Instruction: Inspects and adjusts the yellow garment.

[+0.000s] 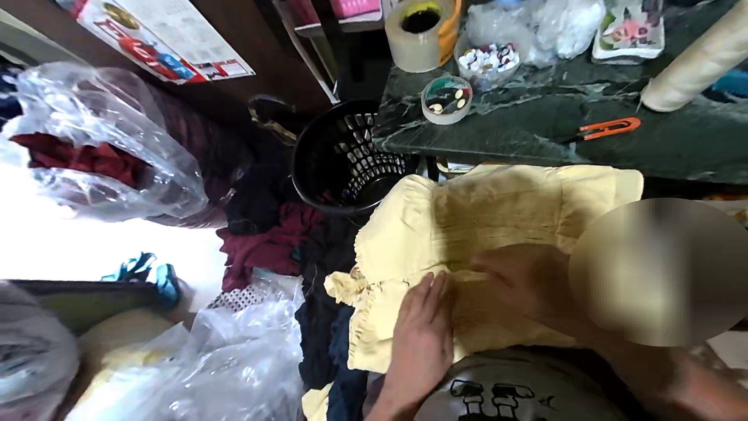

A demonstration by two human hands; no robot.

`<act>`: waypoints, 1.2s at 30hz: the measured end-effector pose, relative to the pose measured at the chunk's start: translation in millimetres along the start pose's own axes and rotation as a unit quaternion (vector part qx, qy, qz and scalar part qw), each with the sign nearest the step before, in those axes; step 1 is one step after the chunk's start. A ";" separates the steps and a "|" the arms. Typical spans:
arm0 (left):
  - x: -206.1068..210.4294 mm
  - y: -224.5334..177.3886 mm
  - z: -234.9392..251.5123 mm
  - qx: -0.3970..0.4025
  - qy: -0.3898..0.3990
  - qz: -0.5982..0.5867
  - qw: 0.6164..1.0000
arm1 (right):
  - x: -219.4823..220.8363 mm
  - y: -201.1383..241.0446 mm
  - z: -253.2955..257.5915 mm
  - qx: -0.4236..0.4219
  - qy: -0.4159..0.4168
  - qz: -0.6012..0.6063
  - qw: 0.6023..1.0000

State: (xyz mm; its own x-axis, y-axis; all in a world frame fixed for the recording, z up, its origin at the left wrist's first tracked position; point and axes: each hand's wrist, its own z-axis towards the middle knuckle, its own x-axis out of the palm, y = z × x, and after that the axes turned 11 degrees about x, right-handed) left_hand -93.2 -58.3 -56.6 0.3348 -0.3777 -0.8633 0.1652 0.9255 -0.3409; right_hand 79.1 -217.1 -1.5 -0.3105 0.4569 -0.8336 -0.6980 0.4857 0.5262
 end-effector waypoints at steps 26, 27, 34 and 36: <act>14.5 8.0 -16.5 0.041 -0.047 -0.028 0.998 | -17.5 1.0 62.2 0.083 0.309 -0.154 0.935; 13.3 7.1 -16.0 0.033 -0.054 -0.030 0.998 | -14.6 -8.2 61.0 0.053 0.220 -0.124 0.966; 9.4 1.9 -1.4 -0.014 0.002 0.054 0.998 | -8.3 -0.7 69.0 -0.043 0.146 -0.048 0.987; 12.3 6.3 -3.9 0.015 -0.022 0.048 0.998 | 11.6 5.4 64.2 -0.014 0.251 -0.033 0.967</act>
State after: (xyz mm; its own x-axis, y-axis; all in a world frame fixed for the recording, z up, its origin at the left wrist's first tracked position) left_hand -91.6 -57.0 -70.8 0.3915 -0.2882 -0.8739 0.1578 0.9567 -0.2447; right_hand 113.2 -161.3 2.4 -0.5344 0.0029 -0.8452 -0.7419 0.4775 0.4707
